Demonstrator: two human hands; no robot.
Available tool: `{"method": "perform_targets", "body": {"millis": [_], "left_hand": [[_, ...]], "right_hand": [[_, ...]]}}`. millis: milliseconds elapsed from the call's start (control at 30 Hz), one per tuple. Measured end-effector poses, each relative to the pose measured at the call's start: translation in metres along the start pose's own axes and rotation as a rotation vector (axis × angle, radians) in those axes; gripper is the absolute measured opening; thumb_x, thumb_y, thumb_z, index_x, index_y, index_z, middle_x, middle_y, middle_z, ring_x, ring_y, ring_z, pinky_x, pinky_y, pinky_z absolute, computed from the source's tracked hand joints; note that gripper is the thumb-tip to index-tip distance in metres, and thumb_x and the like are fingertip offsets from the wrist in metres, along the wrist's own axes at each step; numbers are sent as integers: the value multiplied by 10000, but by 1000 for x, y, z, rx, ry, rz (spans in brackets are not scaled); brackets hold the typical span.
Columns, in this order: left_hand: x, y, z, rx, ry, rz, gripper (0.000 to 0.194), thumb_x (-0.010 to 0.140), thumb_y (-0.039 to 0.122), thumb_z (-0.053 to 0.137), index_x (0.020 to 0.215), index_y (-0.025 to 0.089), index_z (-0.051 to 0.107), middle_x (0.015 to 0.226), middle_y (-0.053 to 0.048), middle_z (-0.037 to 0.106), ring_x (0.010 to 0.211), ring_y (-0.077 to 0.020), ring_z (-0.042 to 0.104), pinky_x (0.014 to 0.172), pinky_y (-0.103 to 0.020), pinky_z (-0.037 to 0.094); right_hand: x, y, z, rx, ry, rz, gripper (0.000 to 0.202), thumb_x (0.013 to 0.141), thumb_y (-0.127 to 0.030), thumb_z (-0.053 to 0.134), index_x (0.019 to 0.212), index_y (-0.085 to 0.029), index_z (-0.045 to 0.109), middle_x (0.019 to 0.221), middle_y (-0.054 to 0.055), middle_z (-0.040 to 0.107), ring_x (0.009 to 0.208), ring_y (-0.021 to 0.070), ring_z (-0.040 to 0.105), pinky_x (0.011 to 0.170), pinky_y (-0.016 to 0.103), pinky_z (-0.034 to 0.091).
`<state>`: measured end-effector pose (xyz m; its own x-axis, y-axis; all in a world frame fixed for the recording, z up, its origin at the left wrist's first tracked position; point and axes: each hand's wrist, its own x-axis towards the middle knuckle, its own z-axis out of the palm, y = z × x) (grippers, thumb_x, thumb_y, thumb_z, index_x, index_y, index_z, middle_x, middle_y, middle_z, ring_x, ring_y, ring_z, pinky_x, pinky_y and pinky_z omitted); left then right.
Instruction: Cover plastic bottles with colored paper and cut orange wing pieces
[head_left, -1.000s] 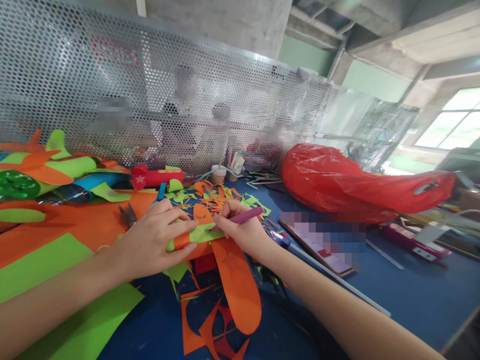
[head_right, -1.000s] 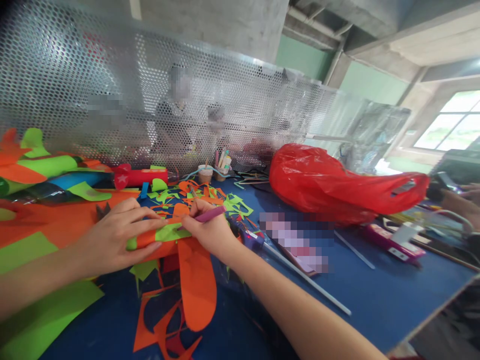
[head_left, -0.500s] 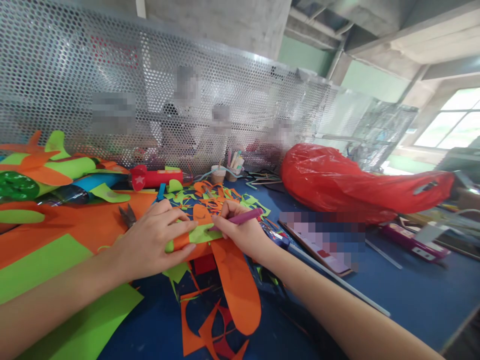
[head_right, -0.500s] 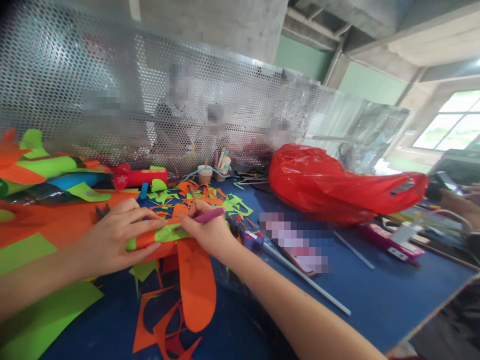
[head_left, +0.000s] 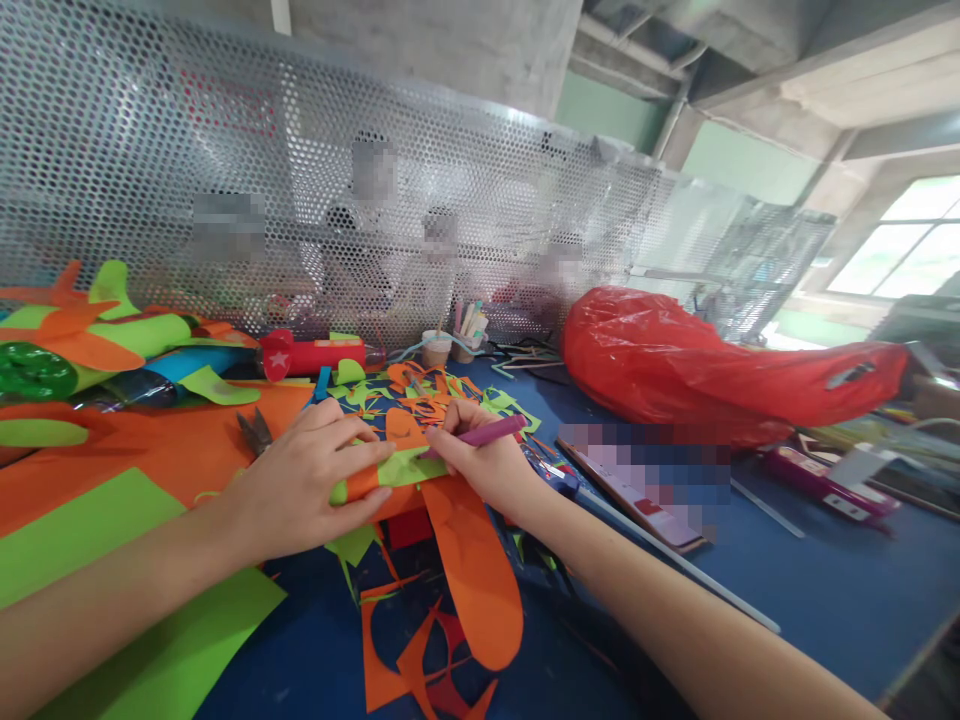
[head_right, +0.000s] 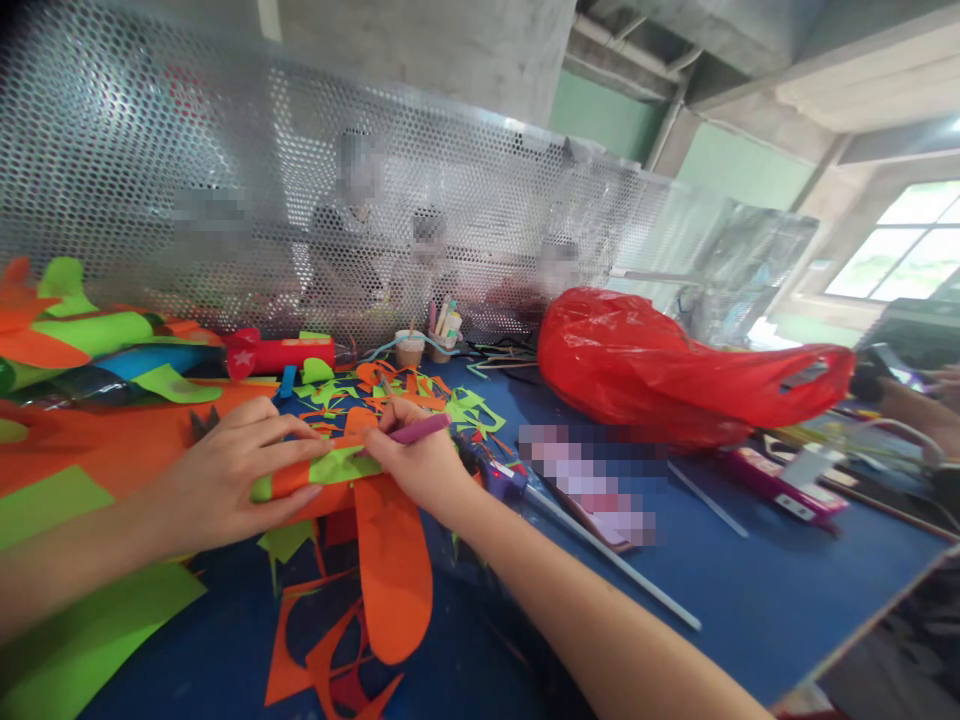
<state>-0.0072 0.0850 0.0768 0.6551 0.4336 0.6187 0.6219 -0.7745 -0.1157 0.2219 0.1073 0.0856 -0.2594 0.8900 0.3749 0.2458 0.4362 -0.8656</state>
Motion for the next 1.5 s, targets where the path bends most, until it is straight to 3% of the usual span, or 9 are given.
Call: {"method": "perform_targets", "body": {"millis": [600,900,1133,1300,1500], "left_hand": [[0,1,-1,-7,9,-20,261,950,360,589,1113,211,728,1026,-97,703,871,-261,560,814,-438,485],[0,2,0,-7,-14,-28,285,967,353,560,1148,197,715,1047,-105,693,887,-269,544,830,-456,473],[0,2,0,2,-10,-32,280,964,360,554,1138,215,720,1036,-101,698,878,-268,549,820,-464,484],[0,2,-1,-13,-6,-35,281,962,338,561,1162,215,717,1038,-98,700,877,-260,553,811,-454,488],[0,1,-2,5,2,-22,273,967,365,564,1124,202,716,1032,-99,697,873,-261,544,808,-459,495]], "right_hand": [[-1,-3,0,-7,-34,13,239,767,-263,605,629,-248,410,511,-76,442,564,138,488,578,270,370],[-2,-1,2,41,-45,29,247,799,-321,637,664,-242,446,554,-69,481,561,133,501,573,267,384],[-2,-1,2,-1,-17,9,253,794,-319,642,659,-243,442,536,-75,472,523,120,449,560,263,375],[-2,0,3,49,-52,26,266,798,-357,659,666,-240,461,562,-52,519,573,143,519,567,265,404],[-1,-4,0,-16,32,15,233,771,-278,601,638,-246,412,524,-78,446,523,120,408,553,262,356]]}}
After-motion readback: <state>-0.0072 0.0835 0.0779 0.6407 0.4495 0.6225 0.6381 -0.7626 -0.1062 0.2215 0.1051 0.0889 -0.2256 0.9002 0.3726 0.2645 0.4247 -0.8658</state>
